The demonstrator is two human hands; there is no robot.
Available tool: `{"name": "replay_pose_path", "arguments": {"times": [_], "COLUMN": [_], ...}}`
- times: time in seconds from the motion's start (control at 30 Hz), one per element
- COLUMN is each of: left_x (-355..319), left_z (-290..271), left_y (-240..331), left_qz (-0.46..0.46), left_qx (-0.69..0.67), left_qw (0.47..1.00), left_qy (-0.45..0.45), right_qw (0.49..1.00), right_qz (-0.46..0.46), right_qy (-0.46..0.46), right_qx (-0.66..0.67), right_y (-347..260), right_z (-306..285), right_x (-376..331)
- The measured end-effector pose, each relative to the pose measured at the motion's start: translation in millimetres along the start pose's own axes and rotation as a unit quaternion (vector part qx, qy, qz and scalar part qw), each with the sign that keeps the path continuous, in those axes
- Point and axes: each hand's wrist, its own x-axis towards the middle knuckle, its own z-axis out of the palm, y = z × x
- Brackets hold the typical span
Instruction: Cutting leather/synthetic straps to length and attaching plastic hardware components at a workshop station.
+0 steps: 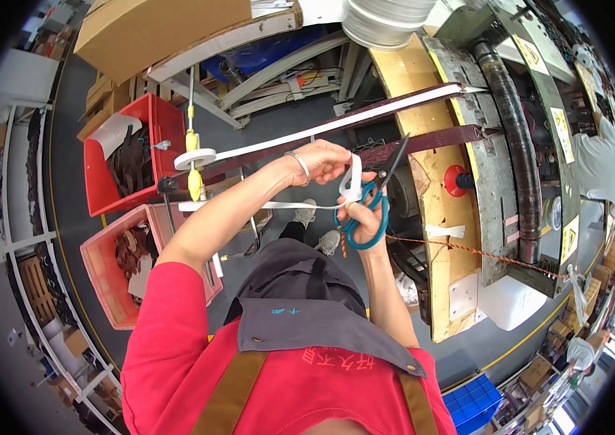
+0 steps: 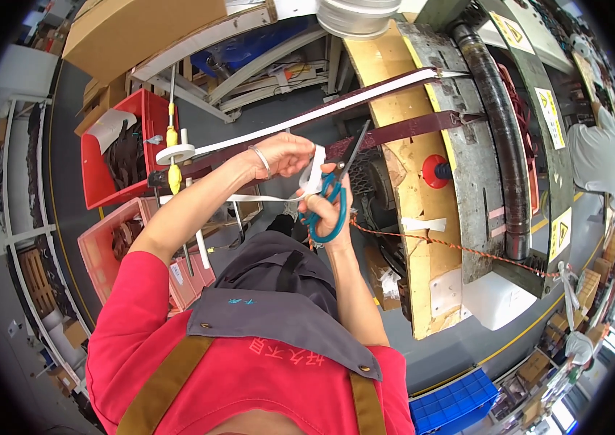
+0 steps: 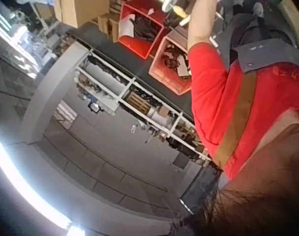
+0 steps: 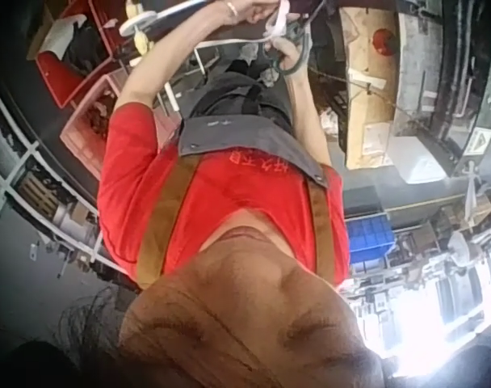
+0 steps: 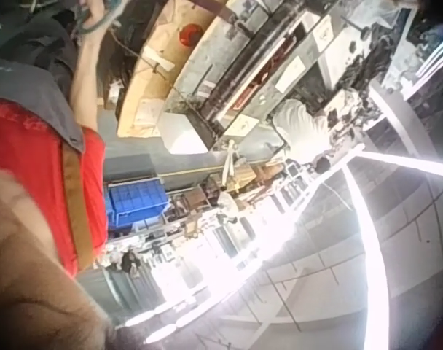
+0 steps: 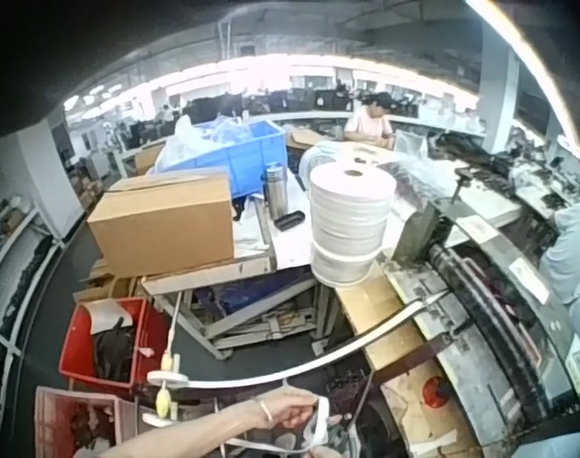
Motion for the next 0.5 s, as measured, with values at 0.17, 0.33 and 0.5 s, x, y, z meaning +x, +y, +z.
{"name": "replay_pose_path", "arguments": {"times": [0.17,0.33,0.5], "left_x": [10,-2,-24], "left_z": [23,46,66], "left_y": [11,32,38], "left_qz": [0.095,0.262,0.549], "left_qx": [-0.228,0.002,0.506], "left_qw": [0.969,0.942,0.598], "left_qy": [0.035,0.208,0.292], "right_qw": [0.997,0.962,0.955], "right_qz": [0.023,-0.063,-0.156], "right_qy": [-0.023,0.104,0.188], "right_qx": [-0.066,-0.244,-0.167], "right_y": [0,18,-34], "right_z": [-1,-16,-19], "right_x": [-12,-21,-25]}}
